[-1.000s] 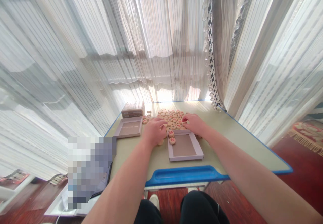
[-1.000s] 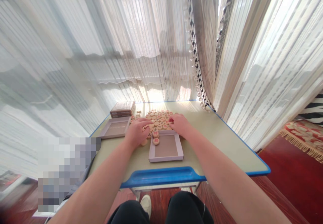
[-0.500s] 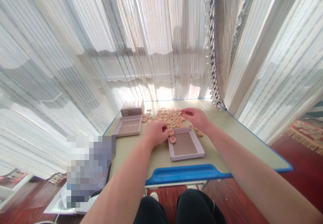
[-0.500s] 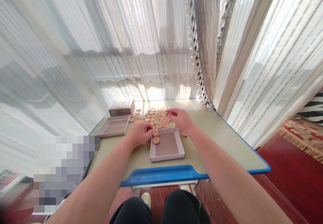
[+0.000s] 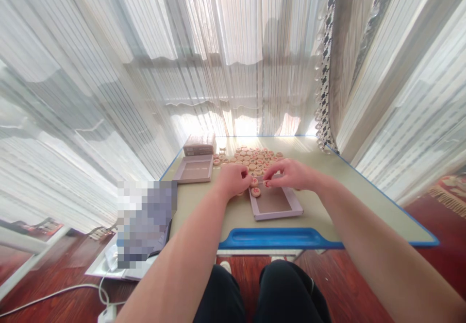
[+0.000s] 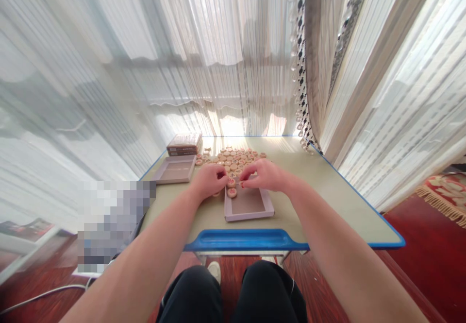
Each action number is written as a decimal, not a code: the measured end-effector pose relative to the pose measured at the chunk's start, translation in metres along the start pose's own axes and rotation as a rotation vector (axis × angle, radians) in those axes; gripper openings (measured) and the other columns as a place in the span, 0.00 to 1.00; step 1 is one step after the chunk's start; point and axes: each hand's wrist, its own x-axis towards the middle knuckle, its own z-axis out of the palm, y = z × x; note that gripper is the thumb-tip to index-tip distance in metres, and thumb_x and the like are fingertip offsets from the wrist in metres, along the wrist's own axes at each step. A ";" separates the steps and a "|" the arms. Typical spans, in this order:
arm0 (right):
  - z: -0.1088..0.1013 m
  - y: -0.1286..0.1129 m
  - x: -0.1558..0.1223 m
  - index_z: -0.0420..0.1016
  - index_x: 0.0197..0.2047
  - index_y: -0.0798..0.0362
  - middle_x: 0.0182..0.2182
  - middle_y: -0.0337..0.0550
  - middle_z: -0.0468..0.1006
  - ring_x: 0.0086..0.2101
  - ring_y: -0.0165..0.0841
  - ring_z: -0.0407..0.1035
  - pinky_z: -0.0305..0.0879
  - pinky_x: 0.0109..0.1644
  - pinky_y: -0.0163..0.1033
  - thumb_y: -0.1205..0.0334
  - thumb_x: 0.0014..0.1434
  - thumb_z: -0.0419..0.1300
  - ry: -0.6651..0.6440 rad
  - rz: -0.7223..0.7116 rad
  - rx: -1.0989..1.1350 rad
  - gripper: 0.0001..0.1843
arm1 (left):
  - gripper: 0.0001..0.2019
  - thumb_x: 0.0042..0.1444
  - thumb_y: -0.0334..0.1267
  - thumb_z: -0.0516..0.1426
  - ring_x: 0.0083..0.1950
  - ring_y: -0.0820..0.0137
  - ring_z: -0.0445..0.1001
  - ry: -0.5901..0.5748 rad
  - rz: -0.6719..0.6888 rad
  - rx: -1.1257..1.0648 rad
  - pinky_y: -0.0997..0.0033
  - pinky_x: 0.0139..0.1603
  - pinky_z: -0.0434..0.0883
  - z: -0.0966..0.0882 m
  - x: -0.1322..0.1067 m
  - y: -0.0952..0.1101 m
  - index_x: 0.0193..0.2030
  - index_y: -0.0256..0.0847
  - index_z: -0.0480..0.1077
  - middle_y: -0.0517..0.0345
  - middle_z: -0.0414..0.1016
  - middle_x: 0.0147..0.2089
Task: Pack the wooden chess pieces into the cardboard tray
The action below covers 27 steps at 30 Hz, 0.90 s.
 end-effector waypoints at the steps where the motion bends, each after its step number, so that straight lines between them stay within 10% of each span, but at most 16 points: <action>1: 0.001 0.000 0.000 0.79 0.33 0.47 0.31 0.36 0.80 0.33 0.33 0.70 0.64 0.36 0.35 0.56 0.47 0.61 -0.014 0.015 -0.026 0.10 | 0.10 0.48 0.38 0.51 0.27 0.71 0.66 -0.001 -0.010 -0.013 0.73 0.28 0.58 0.000 0.000 0.000 0.21 0.40 0.69 0.60 0.70 0.23; 27: 0.036 0.002 0.015 0.79 0.35 0.47 0.32 0.40 0.76 0.38 0.35 0.66 0.60 0.47 0.41 0.57 0.55 0.58 0.264 -0.152 -0.144 0.09 | 0.10 0.48 0.35 0.50 0.30 0.71 0.68 -0.018 -0.025 -0.046 0.73 0.32 0.61 -0.001 0.005 -0.006 0.25 0.40 0.73 0.59 0.73 0.25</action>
